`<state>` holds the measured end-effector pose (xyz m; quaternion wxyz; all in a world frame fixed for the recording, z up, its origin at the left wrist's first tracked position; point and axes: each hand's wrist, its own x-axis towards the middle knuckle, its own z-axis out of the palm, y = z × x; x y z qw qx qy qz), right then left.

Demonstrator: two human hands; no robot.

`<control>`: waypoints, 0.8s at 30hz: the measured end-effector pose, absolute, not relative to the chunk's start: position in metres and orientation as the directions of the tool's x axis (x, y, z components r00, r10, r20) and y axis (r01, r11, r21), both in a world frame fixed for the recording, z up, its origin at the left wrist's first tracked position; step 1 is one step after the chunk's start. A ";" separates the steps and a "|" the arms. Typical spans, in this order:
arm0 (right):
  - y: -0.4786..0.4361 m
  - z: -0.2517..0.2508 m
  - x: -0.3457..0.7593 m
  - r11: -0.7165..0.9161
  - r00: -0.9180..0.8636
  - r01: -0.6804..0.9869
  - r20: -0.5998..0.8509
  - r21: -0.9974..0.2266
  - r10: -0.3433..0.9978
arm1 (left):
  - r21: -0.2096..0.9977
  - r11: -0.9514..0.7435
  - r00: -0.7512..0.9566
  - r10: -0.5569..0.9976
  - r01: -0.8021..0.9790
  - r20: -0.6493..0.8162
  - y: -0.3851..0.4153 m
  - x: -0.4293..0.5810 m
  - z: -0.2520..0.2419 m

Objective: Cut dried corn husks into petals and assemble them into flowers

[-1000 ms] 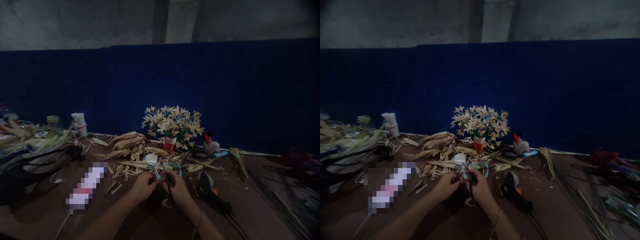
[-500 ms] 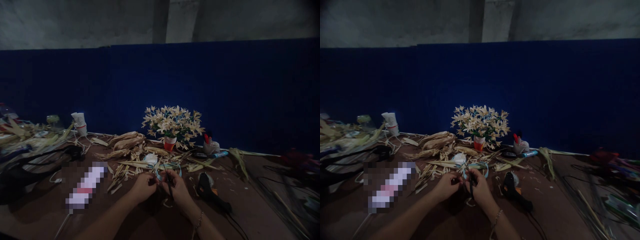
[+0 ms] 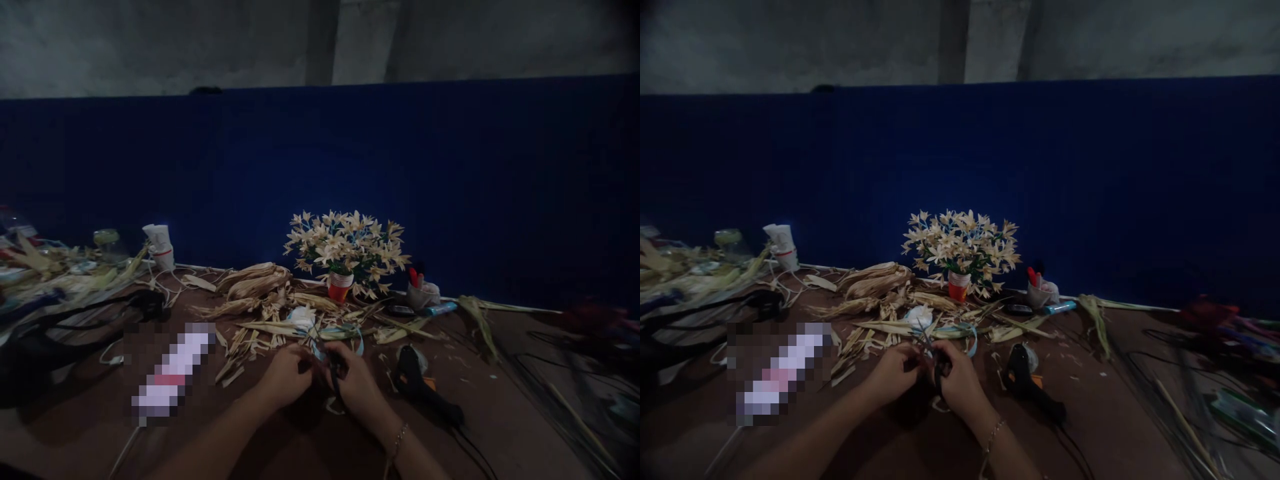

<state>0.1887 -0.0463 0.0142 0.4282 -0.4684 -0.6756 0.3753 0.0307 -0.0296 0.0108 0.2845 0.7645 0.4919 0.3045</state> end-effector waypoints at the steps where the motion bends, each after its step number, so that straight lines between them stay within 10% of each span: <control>1: -0.047 0.016 0.188 0.293 -0.198 0.343 0.237 -0.892 0.951 | 0.704 -0.368 0.327 0.923 0.607 0.201 -0.031 0.031 0.012; 17: -0.051 0.009 0.175 0.243 0.037 0.732 0.394 -0.636 0.918 | 0.477 -0.298 0.198 0.948 0.827 0.249 -0.041 0.042 0.024; 24: -0.045 0.015 0.188 0.309 -0.025 0.495 0.342 -0.812 0.939 | 0.504 -0.318 0.233 0.946 0.803 0.226 -0.038 0.036 0.022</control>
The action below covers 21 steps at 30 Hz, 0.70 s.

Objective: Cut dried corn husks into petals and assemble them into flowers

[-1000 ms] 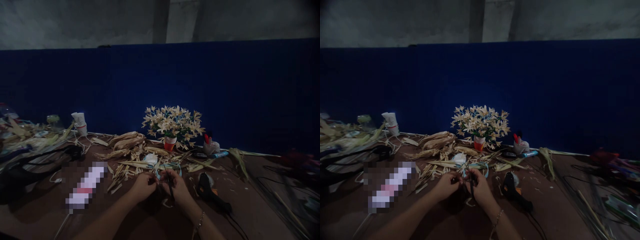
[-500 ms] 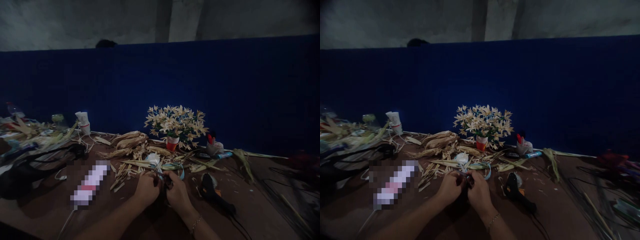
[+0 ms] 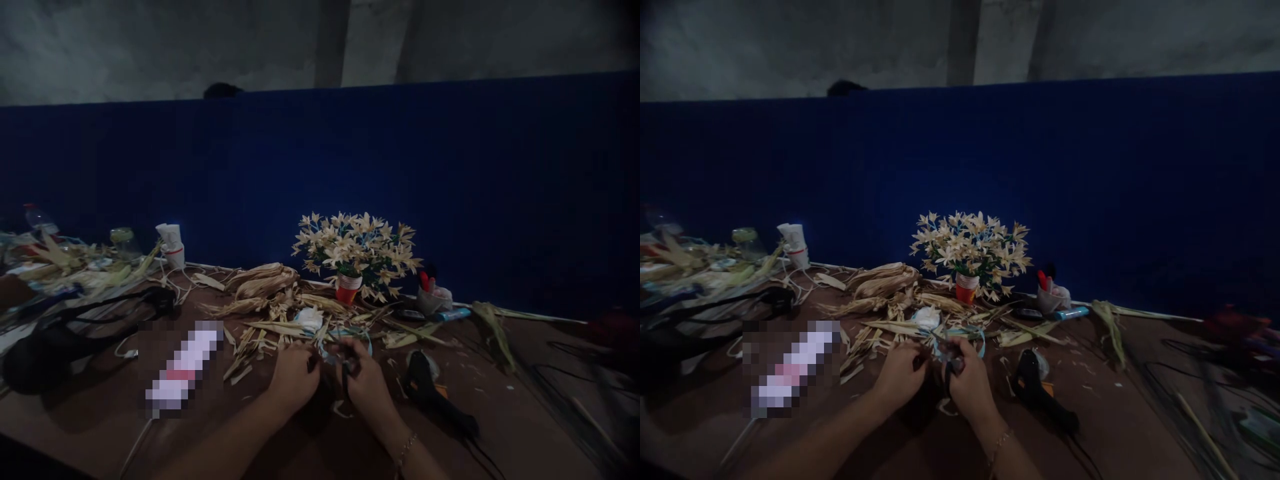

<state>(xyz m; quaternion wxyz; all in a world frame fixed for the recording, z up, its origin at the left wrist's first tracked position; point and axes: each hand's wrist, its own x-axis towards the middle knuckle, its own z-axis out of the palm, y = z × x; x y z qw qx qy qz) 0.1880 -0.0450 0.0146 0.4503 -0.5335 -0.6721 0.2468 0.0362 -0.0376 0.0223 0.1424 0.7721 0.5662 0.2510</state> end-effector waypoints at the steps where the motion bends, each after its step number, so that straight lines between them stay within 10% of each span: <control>1: -0.045 0.016 0.188 0.316 -0.063 0.450 0.323 -0.835 0.944 | 0.513 -0.335 0.248 0.941 0.790 0.232 -0.037 0.036 0.022; 14: -0.050 0.012 0.178 0.295 0.025 0.689 0.428 -0.662 0.903 | 0.403 -0.280 0.187 0.949 0.871 0.254 -0.043 0.041 0.026; 21: -0.040 0.006 0.190 0.244 0.052 0.484 0.306 -0.840 0.951 | 0.411 -0.191 0.063 0.950 0.891 0.306 -0.029 0.022 0.025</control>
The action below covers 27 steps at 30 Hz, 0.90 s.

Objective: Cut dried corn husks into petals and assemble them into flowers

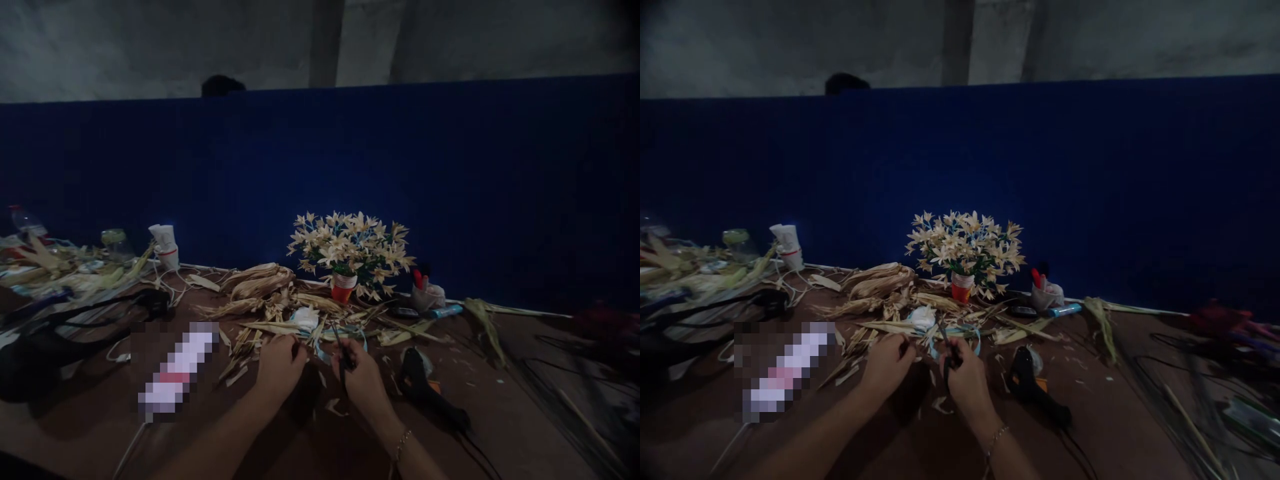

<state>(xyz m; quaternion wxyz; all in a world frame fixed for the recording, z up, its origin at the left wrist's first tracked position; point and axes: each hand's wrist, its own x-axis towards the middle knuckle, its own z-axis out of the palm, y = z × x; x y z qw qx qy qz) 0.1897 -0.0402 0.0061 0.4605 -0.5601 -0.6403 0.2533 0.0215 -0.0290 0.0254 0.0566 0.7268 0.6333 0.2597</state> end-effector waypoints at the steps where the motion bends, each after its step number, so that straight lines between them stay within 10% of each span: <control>1: -0.039 0.004 0.191 0.244 0.037 0.464 0.294 -0.851 0.955 | 0.401 -0.190 0.065 0.950 0.896 0.305 -0.028 0.020 0.025; 16: -0.041 0.005 0.201 0.121 -0.024 0.828 0.181 -0.548 0.983 | 0.260 -0.542 0.525 0.840 0.799 0.138 -0.035 0.031 0.005; 27: -0.035 0.001 0.192 0.160 -0.105 0.198 0.141 -0.967 0.984 | 0.613 -0.404 0.346 0.913 0.679 0.218 -0.029 0.029 0.013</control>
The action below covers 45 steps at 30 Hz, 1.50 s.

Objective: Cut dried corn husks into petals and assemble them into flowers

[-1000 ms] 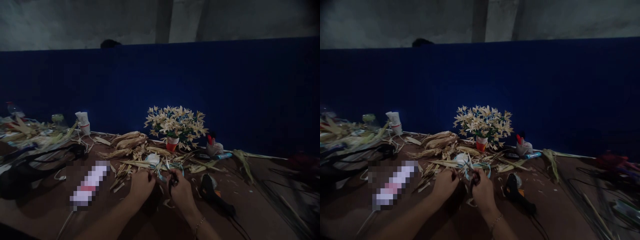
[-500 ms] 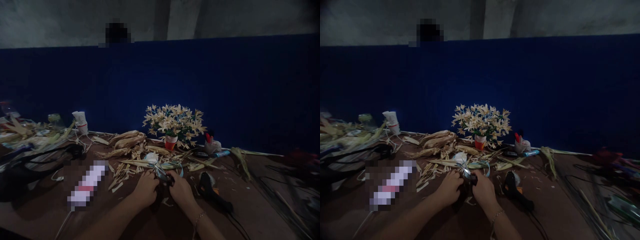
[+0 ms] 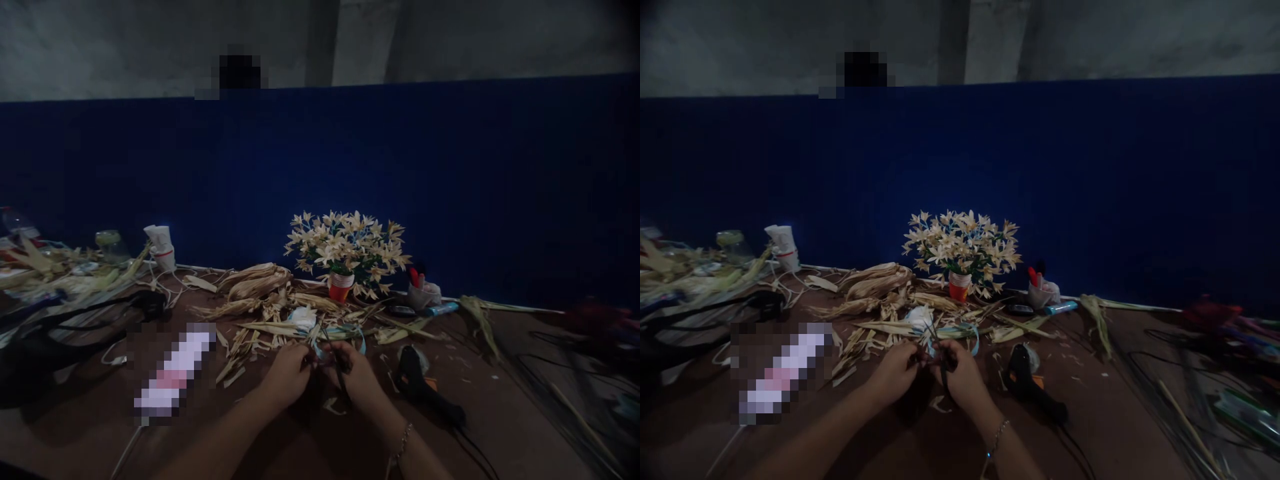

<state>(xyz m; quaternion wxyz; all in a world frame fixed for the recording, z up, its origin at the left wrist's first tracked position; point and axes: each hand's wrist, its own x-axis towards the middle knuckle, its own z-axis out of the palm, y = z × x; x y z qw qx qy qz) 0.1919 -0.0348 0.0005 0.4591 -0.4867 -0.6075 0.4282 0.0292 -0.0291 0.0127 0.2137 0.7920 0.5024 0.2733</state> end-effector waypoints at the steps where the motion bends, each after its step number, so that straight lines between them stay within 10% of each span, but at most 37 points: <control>1: -0.035 0.001 0.191 0.158 -0.097 0.180 0.142 -0.971 0.985 | 0.648 -0.396 0.338 0.915 0.650 0.220 -0.029 0.030 0.012; 10: -0.039 0.010 0.190 0.188 -0.103 0.102 0.178 -0.977 0.979 | 0.893 -0.182 0.292 0.955 0.412 0.060 -0.023 0.033 0.005; 34: -0.053 0.011 0.176 0.223 0.076 0.771 0.434 -0.596 0.898 | 0.573 -0.282 0.163 0.954 0.769 0.250 -0.038 0.043 0.017; 45: -0.044 0.016 0.185 0.293 -0.045 0.366 0.298 -0.883 0.954 | 0.625 -0.302 0.188 0.952 0.720 0.242 -0.035 0.042 0.021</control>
